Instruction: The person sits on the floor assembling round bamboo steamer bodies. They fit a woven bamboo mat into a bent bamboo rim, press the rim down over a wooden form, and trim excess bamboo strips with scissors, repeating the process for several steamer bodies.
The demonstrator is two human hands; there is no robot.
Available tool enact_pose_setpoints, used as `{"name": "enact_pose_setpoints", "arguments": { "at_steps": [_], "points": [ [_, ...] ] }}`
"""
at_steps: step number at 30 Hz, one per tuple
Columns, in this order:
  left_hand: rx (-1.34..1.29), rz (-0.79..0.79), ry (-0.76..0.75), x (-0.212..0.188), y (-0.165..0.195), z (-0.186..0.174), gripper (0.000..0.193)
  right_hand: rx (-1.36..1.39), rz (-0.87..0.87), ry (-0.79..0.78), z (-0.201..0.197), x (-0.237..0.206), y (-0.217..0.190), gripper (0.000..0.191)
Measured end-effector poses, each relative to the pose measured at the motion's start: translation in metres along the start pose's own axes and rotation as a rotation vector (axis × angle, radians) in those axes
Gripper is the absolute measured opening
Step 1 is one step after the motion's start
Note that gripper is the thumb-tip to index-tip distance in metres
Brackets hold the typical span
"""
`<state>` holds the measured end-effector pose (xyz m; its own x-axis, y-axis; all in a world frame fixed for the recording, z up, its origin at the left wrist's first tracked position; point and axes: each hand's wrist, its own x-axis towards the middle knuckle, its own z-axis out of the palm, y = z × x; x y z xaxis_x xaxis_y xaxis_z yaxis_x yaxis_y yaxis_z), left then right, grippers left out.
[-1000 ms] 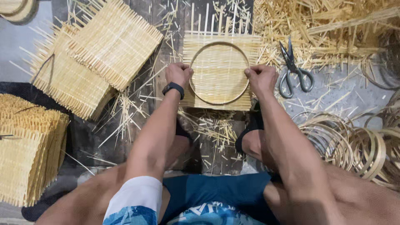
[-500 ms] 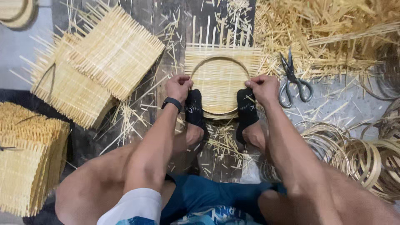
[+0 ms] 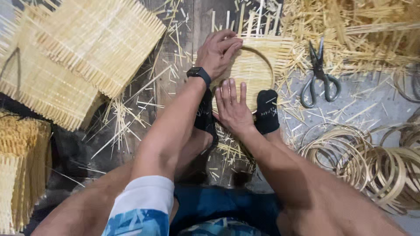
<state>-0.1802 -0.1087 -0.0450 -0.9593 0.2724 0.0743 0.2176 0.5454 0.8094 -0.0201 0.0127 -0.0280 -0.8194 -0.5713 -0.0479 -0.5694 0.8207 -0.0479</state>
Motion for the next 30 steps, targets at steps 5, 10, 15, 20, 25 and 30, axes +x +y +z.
{"name": "enact_pose_setpoints", "arguments": {
  "at_steps": [5, 10, 15, 20, 25, 30],
  "points": [
    [-0.041, -0.106, -0.059, 0.000, -0.002, 0.002, 0.023, 0.087, 0.072, 0.082, -0.016, -0.002, 0.005, 0.086],
    [0.044, 0.127, 0.027, 0.004, 0.004, -0.001, 0.020, 0.555, 0.008, 0.219, -0.053, 0.027, 0.084, 0.043],
    [0.018, -0.043, -0.088, 0.008, -0.011, 0.010, 0.022, 0.653, 0.303, 0.313, -0.025, 0.067, 0.149, 0.016],
    [-0.149, -0.161, -0.048, 0.023, -0.032, 0.026, 0.025, 0.962, 0.533, 0.224, -0.011, 0.074, 0.157, 0.013],
    [-0.402, -0.385, -0.187, 0.031, -0.039, 0.029, 0.035, 0.674, 0.331, 0.486, -0.019, 0.059, 0.150, 0.024],
    [-0.418, -0.358, -0.185, 0.028, -0.057, 0.040, 0.035, 0.800, 0.603, 0.072, 0.014, 0.037, 0.156, 0.052]
  ]
}}
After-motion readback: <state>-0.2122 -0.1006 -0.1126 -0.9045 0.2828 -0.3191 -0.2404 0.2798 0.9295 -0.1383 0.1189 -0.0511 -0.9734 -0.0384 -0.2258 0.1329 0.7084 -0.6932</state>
